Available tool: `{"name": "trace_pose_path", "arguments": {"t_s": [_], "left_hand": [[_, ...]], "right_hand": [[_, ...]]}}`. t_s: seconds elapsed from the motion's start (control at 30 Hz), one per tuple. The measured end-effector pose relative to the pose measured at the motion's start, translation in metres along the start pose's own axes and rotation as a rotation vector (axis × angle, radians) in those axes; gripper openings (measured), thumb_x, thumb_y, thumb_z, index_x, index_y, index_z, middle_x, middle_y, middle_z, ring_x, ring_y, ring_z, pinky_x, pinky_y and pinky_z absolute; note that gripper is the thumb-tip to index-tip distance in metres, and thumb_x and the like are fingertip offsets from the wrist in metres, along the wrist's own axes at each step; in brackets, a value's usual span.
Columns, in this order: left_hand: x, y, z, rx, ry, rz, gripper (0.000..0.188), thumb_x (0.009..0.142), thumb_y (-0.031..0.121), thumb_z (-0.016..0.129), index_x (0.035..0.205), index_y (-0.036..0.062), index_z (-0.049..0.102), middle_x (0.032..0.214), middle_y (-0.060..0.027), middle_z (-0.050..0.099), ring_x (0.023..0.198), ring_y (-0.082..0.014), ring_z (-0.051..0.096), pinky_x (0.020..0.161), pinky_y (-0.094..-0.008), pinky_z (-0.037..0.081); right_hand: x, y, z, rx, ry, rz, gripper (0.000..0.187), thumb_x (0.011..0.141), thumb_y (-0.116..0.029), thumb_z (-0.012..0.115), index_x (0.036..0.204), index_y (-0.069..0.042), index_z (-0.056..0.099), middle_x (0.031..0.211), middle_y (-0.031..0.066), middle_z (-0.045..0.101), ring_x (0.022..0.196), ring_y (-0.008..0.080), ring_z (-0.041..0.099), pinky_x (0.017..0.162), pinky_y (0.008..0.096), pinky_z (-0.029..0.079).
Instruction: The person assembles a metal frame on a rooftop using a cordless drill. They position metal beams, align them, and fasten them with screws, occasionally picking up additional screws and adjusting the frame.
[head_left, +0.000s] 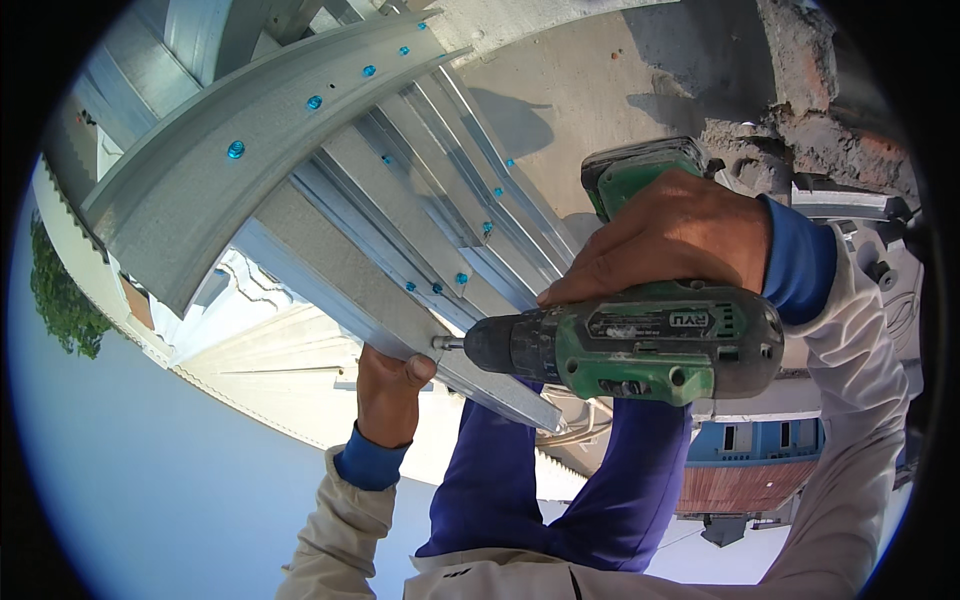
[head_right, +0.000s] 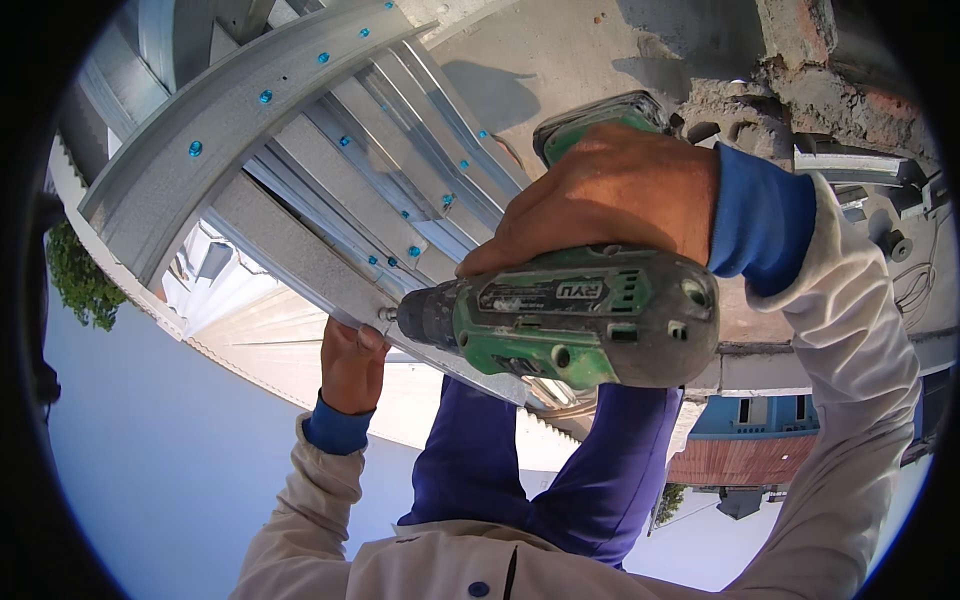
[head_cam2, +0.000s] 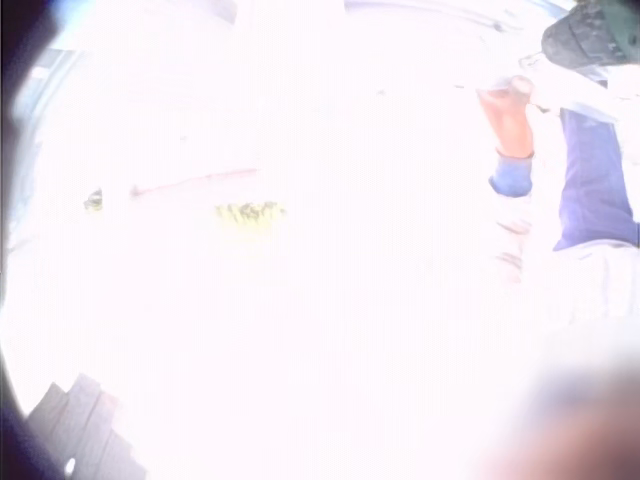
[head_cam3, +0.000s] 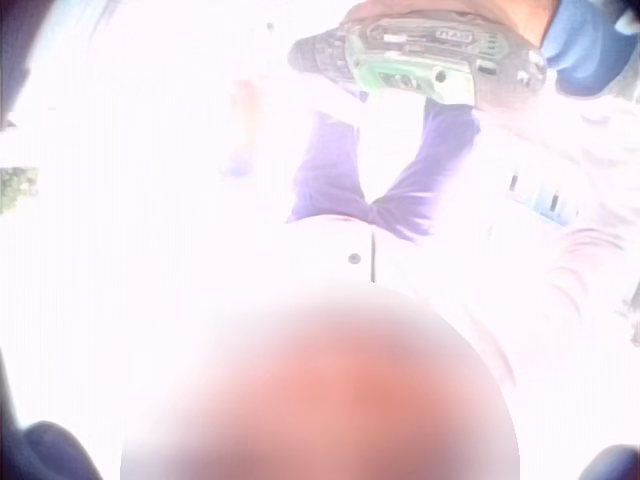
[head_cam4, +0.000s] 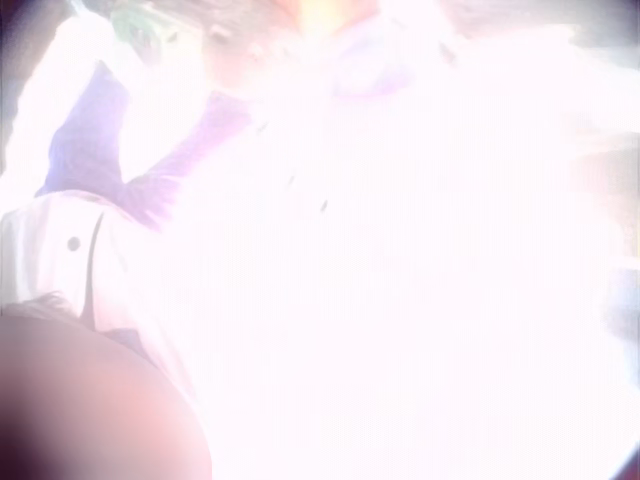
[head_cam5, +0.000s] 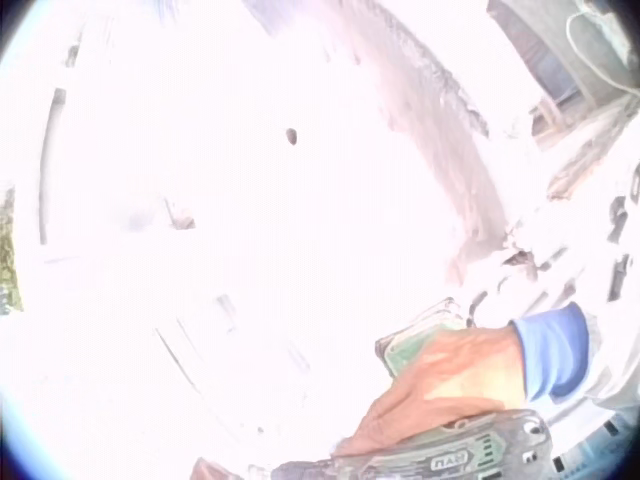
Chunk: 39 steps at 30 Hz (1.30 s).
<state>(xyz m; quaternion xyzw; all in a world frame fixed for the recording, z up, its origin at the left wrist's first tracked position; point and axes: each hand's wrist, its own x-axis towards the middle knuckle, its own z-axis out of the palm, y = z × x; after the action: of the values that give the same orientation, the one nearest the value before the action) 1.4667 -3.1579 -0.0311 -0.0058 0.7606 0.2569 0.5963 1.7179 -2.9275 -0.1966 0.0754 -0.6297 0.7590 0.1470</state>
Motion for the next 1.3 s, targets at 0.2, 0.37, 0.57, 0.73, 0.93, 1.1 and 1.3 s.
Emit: {"name": "trace_pose_path", "arguments": {"t_s": [0.2,0.37,0.57,0.73,0.93,1.1,1.3], "left_hand": [[0.003,-0.004,-0.007,0.061,-0.067,0.021,0.087,0.087,0.046,0.081,0.145,-0.0024,0.039,0.132,-0.0112,0.060,0.118,-0.0203,0.060,0.099,-0.0365,0.049],[0.012,-0.011,-0.017,0.115,-0.069,0.019,0.080,0.088,0.046,0.081,0.139,-0.0026,0.043,0.125,-0.0092,0.061,0.114,-0.0185,0.061,0.095,-0.0337,0.050],[0.016,-0.017,-0.005,0.026,0.031,0.038,0.069,0.089,0.044,0.081,0.132,-0.0008,0.050,0.119,-0.0073,0.062,0.107,-0.0183,0.062,0.089,-0.0325,0.053],[0.023,-0.020,-0.002,0.062,0.041,0.127,0.061,0.088,0.041,0.083,0.127,0.0029,0.057,0.114,-0.0070,0.064,0.106,-0.0185,0.063,0.089,-0.0346,0.053],[0.044,-0.032,-0.007,0.195,0.023,0.246,0.077,0.080,0.053,0.086,0.124,-0.0044,0.060,0.115,-0.0158,0.069,0.109,-0.0246,0.066,0.093,-0.0362,0.053],[0.025,-0.067,-0.003,0.228,0.336,0.237,0.083,0.085,0.054,0.080,0.136,-0.0030,0.047,0.122,-0.0172,0.060,0.107,-0.0246,0.062,0.090,-0.0348,0.053],[-0.083,-0.114,-0.078,-0.916,-0.404,-0.136,0.019,0.102,0.017,0.062,0.114,0.0028,0.065,0.097,-0.0046,0.063,0.092,-0.0214,0.065,0.093,-0.0387,0.057]], "right_hand": [[-0.018,0.001,0.004,0.156,-0.052,0.173,0.045,0.088,-0.022,0.074,0.128,-0.003,0.070,0.108,0.0198,0.076,0.093,0.0294,0.075,0.086,0.0358,0.059],[-0.110,-0.019,-0.006,0.220,0.231,0.472,0.044,0.081,-0.014,0.085,0.121,-0.003,0.069,0.111,0.0114,0.074,0.094,0.0210,0.073,0.087,0.0365,0.058],[-0.223,-0.103,0.047,-0.347,0.498,0.679,0.056,0.080,-0.019,0.089,0.127,0.000,0.065,0.109,0.0141,0.073,0.097,0.0233,0.071,0.088,0.0356,0.056],[-0.192,-0.201,0.108,-0.143,0.535,0.967,0.056,0.085,-0.018,0.082,0.132,0.003,0.062,0.108,0.0189,0.074,0.094,0.0235,0.071,0.087,0.0355,0.055],[-0.111,-0.253,0.196,-0.068,0.671,0.850,0.050,0.086,-0.012,0.079,0.130,0.005,0.062,0.100,0.0160,0.074,0.088,0.0205,0.070,0.083,0.0336,0.055],[-0.026,-0.271,0.267,-0.131,0.690,0.895,0.053,0.085,-0.020,0.082,0.132,-0.003,0.064,0.101,0.0176,0.076,0.089,0.0292,0.076,0.083,0.0367,0.057],[0.076,-0.273,0.368,-0.227,0.700,0.790,0.055,0.086,-0.022,0.081,0.136,-0.008,0.063,0.098,0.0149,0.076,0.087,0.0302,0.076,0.080,0.0367,0.058]]}}
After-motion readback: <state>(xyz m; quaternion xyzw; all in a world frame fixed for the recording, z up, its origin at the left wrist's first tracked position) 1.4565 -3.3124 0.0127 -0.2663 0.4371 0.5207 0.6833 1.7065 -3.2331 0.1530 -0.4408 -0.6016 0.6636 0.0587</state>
